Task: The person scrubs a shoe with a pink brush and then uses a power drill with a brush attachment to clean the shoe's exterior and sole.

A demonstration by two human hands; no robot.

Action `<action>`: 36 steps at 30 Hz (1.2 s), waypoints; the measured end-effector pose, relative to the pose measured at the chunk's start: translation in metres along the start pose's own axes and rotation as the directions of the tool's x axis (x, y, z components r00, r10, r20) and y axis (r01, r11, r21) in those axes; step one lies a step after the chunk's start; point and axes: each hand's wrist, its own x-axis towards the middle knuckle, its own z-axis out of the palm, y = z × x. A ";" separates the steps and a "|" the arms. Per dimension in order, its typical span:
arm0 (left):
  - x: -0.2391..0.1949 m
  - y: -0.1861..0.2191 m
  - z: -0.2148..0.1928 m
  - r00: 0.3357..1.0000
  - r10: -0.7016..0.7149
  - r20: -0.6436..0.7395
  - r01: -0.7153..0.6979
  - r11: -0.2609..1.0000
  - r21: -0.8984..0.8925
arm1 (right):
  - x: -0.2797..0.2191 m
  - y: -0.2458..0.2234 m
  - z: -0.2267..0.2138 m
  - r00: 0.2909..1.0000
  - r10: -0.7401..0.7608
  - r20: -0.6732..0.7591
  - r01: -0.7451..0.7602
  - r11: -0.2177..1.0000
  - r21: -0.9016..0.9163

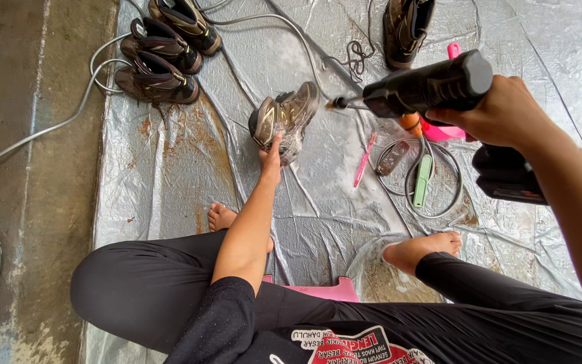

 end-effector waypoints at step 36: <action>-0.041 0.095 -0.012 0.850 0.309 0.427 -0.527 0.469 0.709 | -0.055 -0.023 -0.015 0.995 0.095 0.036 -0.099 0.986 0.136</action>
